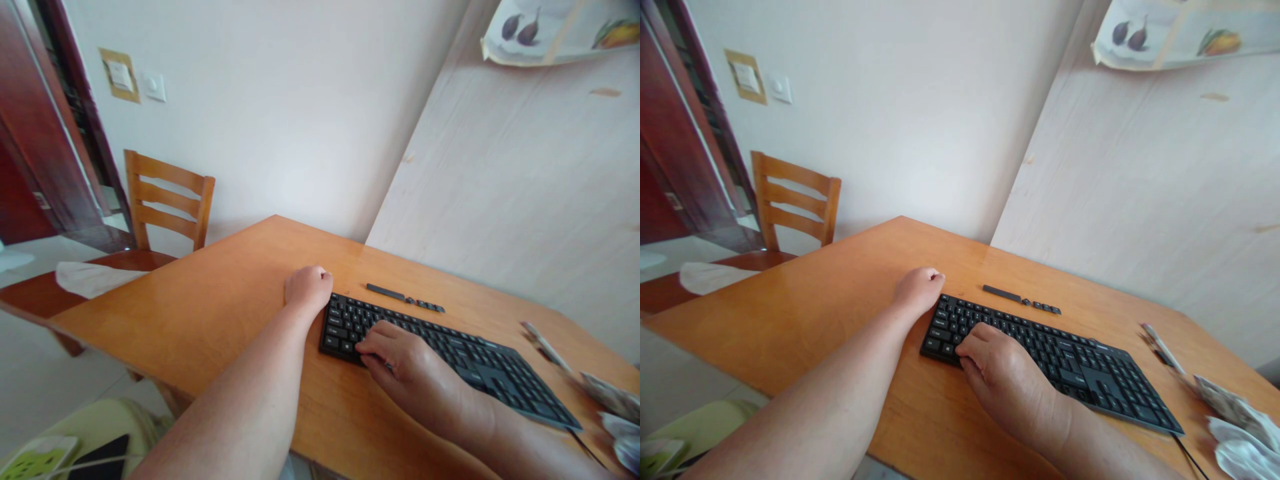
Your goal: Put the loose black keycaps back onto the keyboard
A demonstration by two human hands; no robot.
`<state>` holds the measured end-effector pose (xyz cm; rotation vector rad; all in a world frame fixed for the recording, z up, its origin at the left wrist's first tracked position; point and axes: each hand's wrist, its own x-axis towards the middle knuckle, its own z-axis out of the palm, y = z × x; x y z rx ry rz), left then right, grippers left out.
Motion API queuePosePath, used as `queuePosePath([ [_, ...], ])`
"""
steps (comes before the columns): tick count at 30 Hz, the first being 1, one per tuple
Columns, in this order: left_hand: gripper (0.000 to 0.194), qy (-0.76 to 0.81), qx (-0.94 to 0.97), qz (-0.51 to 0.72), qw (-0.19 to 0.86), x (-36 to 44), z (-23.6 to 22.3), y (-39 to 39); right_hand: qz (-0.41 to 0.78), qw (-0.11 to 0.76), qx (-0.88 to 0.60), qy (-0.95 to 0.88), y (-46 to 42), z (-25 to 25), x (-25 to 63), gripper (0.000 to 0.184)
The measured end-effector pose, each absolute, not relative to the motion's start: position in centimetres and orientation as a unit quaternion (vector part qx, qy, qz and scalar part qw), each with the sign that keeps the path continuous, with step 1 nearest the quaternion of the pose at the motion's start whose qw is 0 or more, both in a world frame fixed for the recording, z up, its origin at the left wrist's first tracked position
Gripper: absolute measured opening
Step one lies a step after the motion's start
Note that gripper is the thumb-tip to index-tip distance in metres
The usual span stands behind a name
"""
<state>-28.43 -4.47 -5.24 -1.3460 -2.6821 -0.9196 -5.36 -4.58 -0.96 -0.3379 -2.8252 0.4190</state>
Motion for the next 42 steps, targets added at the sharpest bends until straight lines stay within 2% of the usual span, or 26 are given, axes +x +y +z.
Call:
queuePosePath([
  [6, 0.034, -0.854, -0.428, -0.295, -0.002, -28.6, -5.5, -4.3, 0.035, 0.135, -0.131, -0.981, -6.1, -2.1, -4.5, 0.029],
  [12, 0.035, -0.85, -0.433, -0.3, -0.002, -28.8, -5.6, -4.2, -0.021, 0.109, -0.157, -0.981, -7.0, -2.2, -4.5, 0.036],
  [18, 0.035, -0.85, -0.434, -0.297, -0.001, -28.9, -5.6, -4.3, -0.005, 0.101, -0.181, -0.978, -7.6, -1.9, -4.6, 0.041],
  [24, 0.035, -0.847, -0.441, -0.297, -0.001, -29.2, -5.7, -4.3, 0.0, 0.097, -0.197, -0.976, -7.8, -1.6, -5.0, 0.03],
  [28, 0.035, -0.842, -0.445, -0.306, -0.018, -29.3, -5.5, -4.4, -0.007, 0.094, -0.202, -0.975, -7.9, -1.7, -5.2, 0.031],
  [37, 0.032, -0.845, -0.432, -0.311, -0.051, -29.1, -4.7, -4.8, 0.044, 0.212, -0.206, -0.954, -6.7, -2.7, -2.5, 0.039],
  [42, 0.032, -0.846, -0.43, -0.311, -0.059, -28.8, -4.4, -5.0, 0.029, 0.169, -0.217, -0.961, -7.4, -2.8, -1.4, 0.039],
])
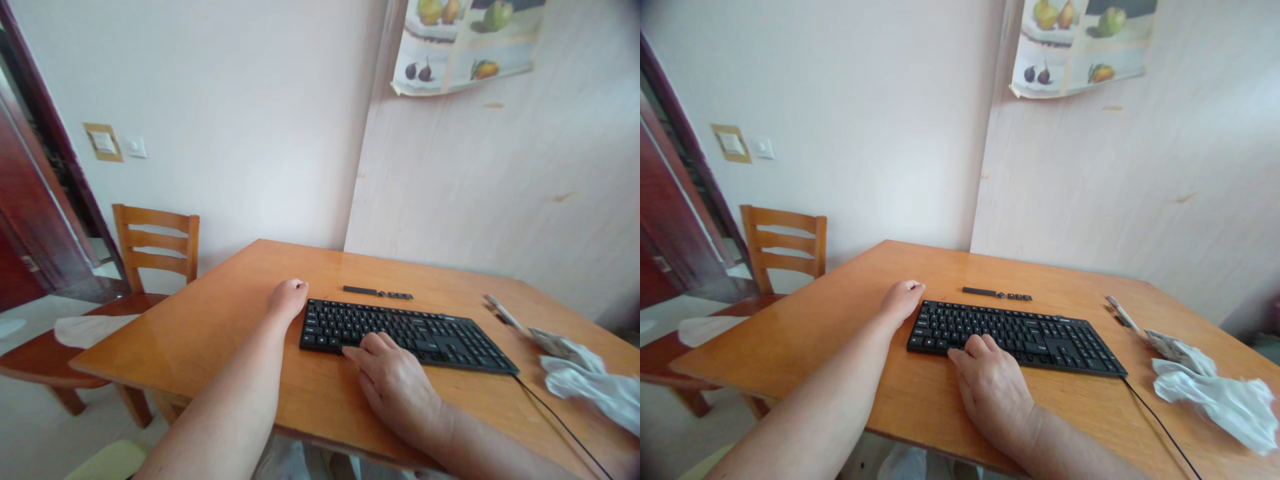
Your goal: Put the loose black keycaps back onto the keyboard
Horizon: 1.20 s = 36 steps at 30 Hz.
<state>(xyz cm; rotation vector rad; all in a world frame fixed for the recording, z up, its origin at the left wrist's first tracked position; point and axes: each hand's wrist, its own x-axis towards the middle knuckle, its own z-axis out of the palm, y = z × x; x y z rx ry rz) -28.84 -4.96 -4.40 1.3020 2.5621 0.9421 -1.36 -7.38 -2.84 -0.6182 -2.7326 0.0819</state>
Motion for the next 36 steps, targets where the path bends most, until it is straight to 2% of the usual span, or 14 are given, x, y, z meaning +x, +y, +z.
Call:
queuePosePath([
  [4, 0.03, 0.846, 0.429, 0.31, 0.06, -28.6, -4.0, -5.2, -0.004, 0.136, -0.237, -0.962, -7.9, -2.7, -1.9, 0.048],
  [9, 0.029, 0.848, 0.428, 0.306, 0.058, -28.4, -3.7, -5.4, -0.025, 0.11, -0.252, -0.961, -7.7, -2.0, -2.9, 0.044],
  [18, 0.031, 0.847, 0.431, 0.307, 0.057, -28.8, -4.0, -5.2, 0.01, 0.155, -0.239, -0.958, -6.8, -2.1, -2.0, 0.033],
  [24, 0.033, 0.841, 0.434, 0.316, 0.061, -29.2, -4.5, -4.9, 0.038, 0.213, -0.291, -0.932, -1.5, 0.3, -1.2, 0.028],
  [28, 0.032, 0.838, 0.437, 0.321, 0.065, -29.5, -4.6, -4.7, 0.0, 0.167, -0.35, -0.922, 4.4, 1.4, -2.1, 0.03],
  [30, 0.032, 0.837, 0.436, 0.324, 0.066, -29.6, -4.6, -4.6, -0.019, 0.104, -0.386, -0.916, 7.1, 1.4, -3.0, 0.029],
  [36, 0.031, 0.84, 0.426, 0.328, 0.069, -30.0, -4.8, -4.2, -0.021, 0.049, -0.37, -0.927, 11.4, 0.5, -6.2, 0.034],
])
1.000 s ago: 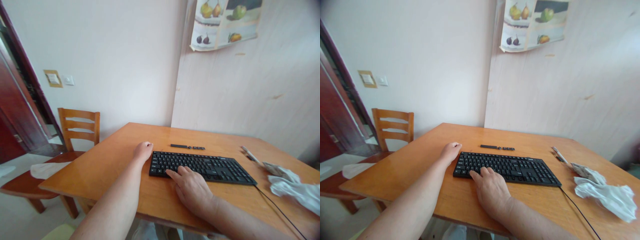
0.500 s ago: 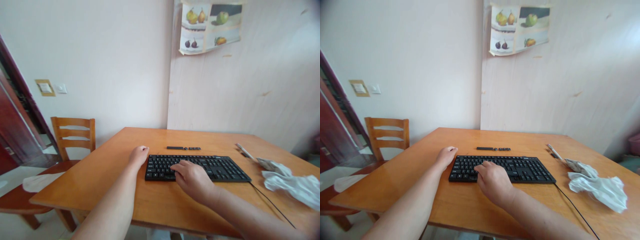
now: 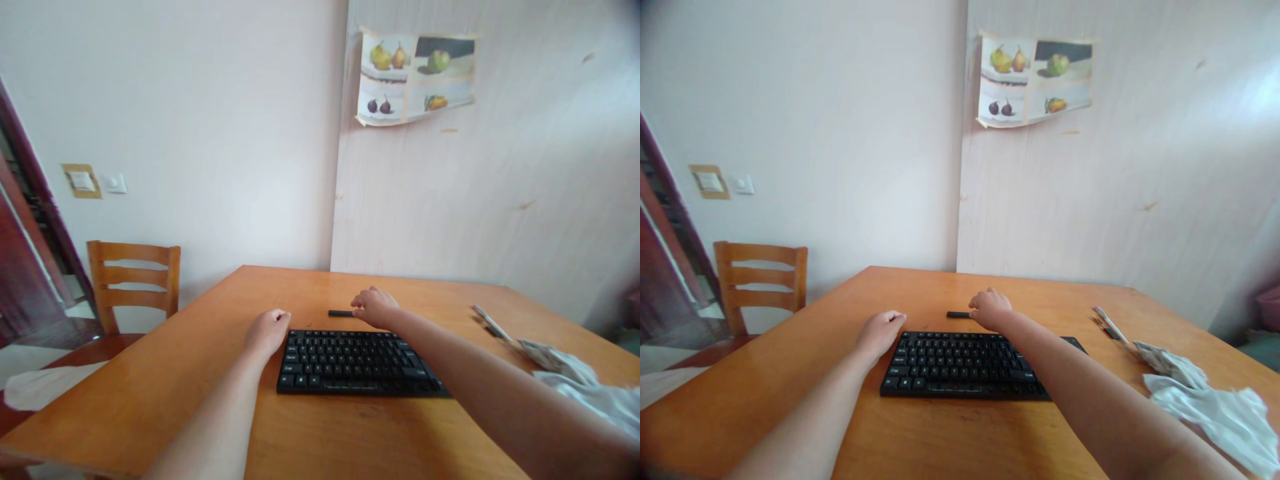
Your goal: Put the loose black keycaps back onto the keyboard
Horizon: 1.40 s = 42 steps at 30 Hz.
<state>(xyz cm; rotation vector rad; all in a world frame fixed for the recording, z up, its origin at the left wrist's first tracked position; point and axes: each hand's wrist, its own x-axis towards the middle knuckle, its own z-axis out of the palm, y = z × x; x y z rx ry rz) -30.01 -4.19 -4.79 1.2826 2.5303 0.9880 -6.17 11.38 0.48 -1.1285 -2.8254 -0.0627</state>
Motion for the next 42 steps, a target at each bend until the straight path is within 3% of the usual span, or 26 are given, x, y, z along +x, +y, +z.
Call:
queuePosePath([
  [16, 0.031, 0.818, 0.448, 0.356, 0.064, -29.9, -5.3, -4.5, 0.01, 0.027, -0.351, -0.936, 12.0, -0.4, -8.3, 0.025],
  [26, 0.032, 0.778, 0.46, 0.421, 0.078, -29.1, -4.8, -4.6, 0.078, 0.105, -0.218, -0.967, 3.9, 2.2, -2.9, 0.017],
  [31, 0.035, 0.739, 0.5, 0.44, 0.1, -27.6, -3.5, -5.5, 0.073, 0.095, -0.199, -0.973, 0.8, 2.1, -0.6, 0.015],
  [42, 0.059, 0.704, 0.65, 0.272, 0.086, -25.1, -1.4, -7.6, 0.06, 0.086, -0.195, -0.975, -1.2, 1.3, -0.5, 0.014],
])
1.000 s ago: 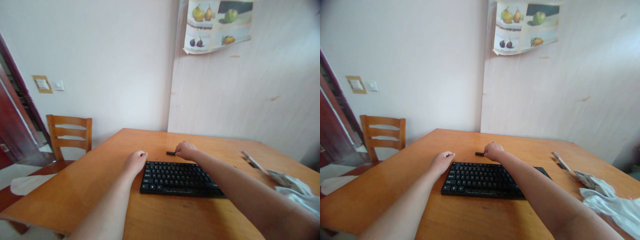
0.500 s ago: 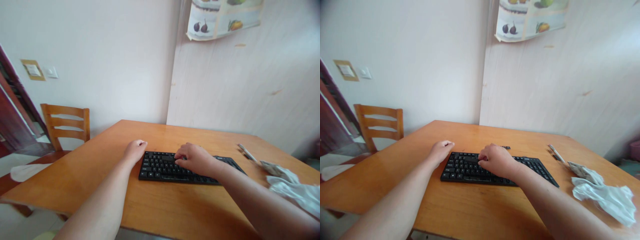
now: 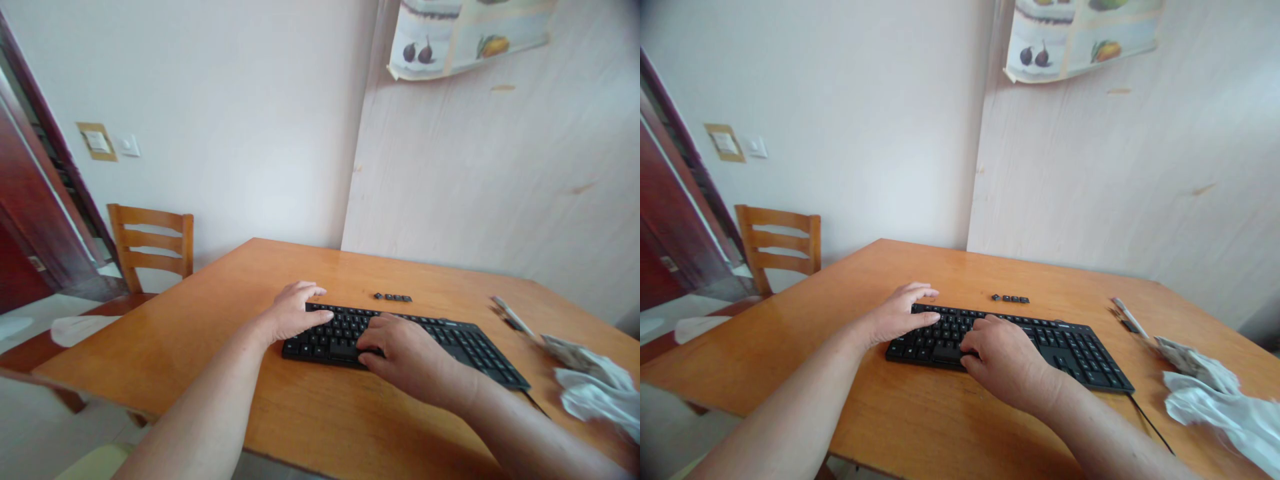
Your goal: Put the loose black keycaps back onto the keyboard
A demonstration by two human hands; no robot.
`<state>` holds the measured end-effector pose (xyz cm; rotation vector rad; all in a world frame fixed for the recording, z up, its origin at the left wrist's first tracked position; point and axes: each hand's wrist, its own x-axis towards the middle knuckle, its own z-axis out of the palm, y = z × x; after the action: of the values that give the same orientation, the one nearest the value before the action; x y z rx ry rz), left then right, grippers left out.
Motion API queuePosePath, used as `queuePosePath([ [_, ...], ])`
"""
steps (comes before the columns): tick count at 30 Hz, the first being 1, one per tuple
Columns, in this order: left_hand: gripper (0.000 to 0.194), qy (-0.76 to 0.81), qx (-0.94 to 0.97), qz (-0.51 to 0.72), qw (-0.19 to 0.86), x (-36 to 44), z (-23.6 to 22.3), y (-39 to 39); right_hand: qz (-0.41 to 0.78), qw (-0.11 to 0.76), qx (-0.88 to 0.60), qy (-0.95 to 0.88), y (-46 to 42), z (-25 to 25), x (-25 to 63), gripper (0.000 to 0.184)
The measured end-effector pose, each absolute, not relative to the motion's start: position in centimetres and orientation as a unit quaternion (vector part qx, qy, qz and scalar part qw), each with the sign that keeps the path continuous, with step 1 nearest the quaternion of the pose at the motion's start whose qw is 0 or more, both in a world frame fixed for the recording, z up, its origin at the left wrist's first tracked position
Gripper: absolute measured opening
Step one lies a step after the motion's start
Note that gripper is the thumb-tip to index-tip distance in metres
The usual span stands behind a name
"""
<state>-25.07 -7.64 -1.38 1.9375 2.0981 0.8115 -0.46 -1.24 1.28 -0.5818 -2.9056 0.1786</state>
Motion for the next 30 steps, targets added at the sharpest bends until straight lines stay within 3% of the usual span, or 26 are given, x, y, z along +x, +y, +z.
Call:
queuePosePath([
  [14, 0.097, 0.69, 0.695, 0.175, 0.096, -24.0, -1.9, -8.0, 0.043, 0.073, -0.185, -0.979, -1.3, 0.4, -0.7, 0.017],
  [21, 0.102, 0.692, 0.701, 0.155, 0.081, -23.7, -2.2, -7.9, 0.085, 0.085, -0.19, -0.974, -1.2, 0.4, -0.5, 0.012],
  [30, 0.103, 0.691, 0.697, 0.168, 0.095, -23.7, -2.2, -7.9, 0.122, 0.059, -0.187, -0.973, -1.3, 1.1, -0.2, 0.02],
])
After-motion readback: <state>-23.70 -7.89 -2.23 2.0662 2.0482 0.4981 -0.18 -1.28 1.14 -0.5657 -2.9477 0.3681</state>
